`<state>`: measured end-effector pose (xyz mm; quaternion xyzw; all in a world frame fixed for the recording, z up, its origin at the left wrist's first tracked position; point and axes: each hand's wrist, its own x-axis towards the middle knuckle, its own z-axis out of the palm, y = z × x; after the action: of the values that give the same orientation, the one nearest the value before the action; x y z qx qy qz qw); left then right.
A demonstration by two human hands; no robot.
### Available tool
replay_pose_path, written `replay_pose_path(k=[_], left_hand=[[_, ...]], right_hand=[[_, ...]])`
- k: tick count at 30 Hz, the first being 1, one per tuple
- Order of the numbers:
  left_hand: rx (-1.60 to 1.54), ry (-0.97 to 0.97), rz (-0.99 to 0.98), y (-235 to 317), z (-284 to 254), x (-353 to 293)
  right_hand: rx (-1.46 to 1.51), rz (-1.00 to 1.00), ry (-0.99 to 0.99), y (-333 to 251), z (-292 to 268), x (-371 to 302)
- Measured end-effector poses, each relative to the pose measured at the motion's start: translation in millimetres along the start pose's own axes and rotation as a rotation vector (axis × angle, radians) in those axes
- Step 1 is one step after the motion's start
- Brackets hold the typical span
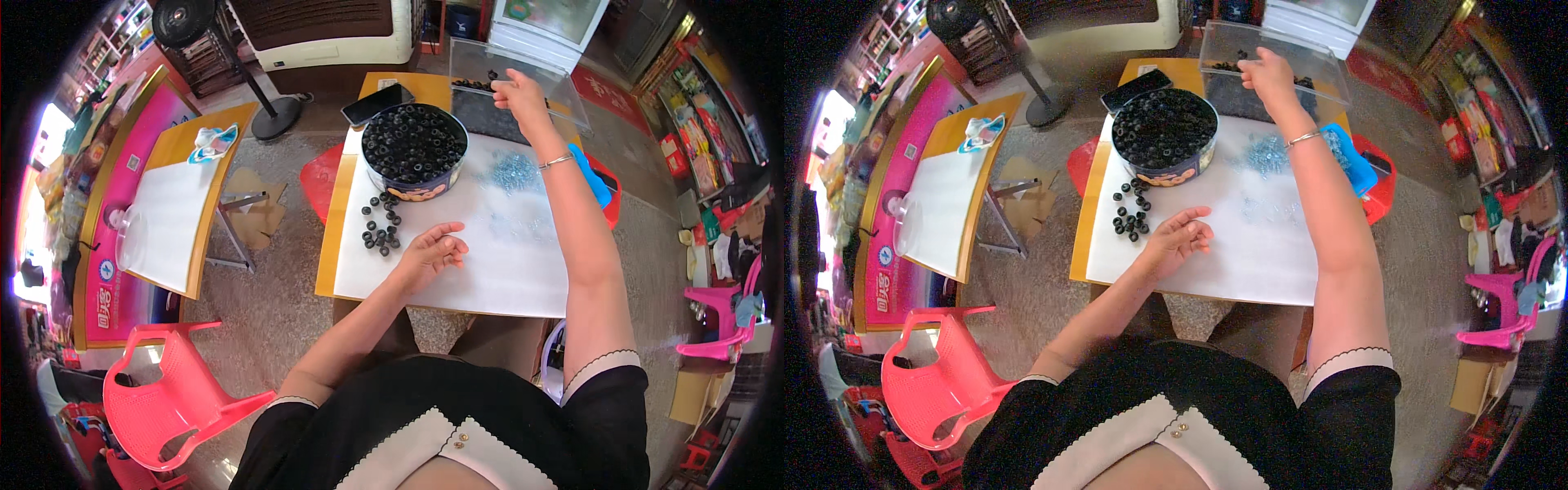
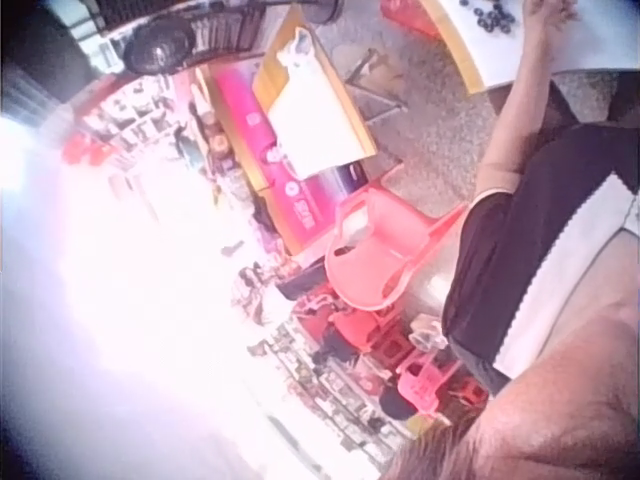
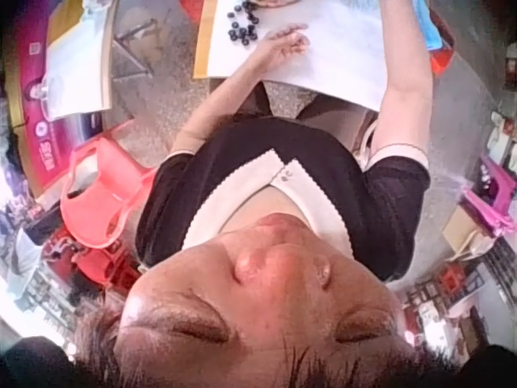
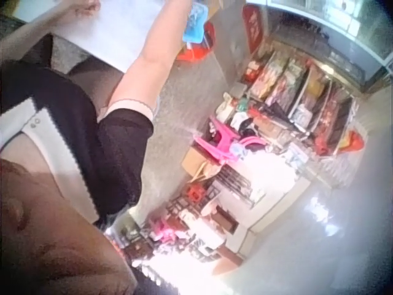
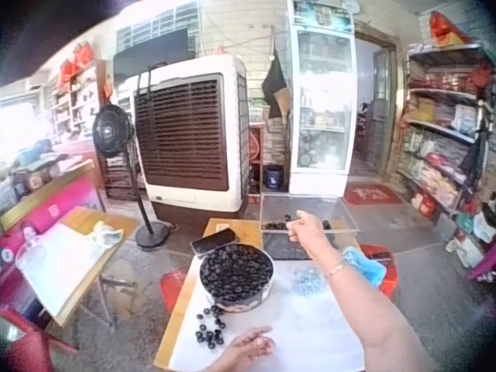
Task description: The person assembles small black plastic components with clear plastic inserts by hand, taking parts from plastic bins and fitting them together.
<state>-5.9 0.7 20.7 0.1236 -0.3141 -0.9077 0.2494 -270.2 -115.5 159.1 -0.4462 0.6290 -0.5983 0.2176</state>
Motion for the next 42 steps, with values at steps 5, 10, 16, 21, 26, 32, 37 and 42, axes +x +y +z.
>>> replay_pose_path(k=[5, 10, 16, 21, 26, 32, 37, 42], left_hand=[[0.005, 0.028, -0.018, 3.2, -4.1, -3.9], [0.013, 0.022, -0.048, 3.7, -3.7, -2.7], [0.005, 0.037, -0.047, 0.7, -3.9, -3.1], [0.006, 0.037, -0.04, 1.5, -2.8, -3.1], [0.004, 0.032, -0.03, 1.1, -4.4, -2.9], [-0.003, 0.028, -0.028, 0.7, -3.7, -3.6], [-0.002, 0.037, -0.03, 0.1, -3.5, -3.9], [0.003, 0.039, -0.037, 1.2, -4.5, -4.4]], right_hand=[[-0.357, -0.175, -0.254, 9.8, 38.4, -29.8], [-0.683, -0.325, -0.537, 36.6, 70.3, -58.3], [-1.244, -0.39, -0.718, 38.8, 91.0, -59.1], [-1.275, -0.39, -0.718, 40.0, 95.0, -57.1], [-1.109, -0.313, -0.682, 39.2, 88.0, -57.5], [-1.211, -0.282, -0.832, 39.1, 92.7, -53.5], [-1.32, -0.265, -0.849, 33.9, 100.1, -57.1], [-1.348, -0.276, -0.933, 22.5, 109.8, -61.8]])
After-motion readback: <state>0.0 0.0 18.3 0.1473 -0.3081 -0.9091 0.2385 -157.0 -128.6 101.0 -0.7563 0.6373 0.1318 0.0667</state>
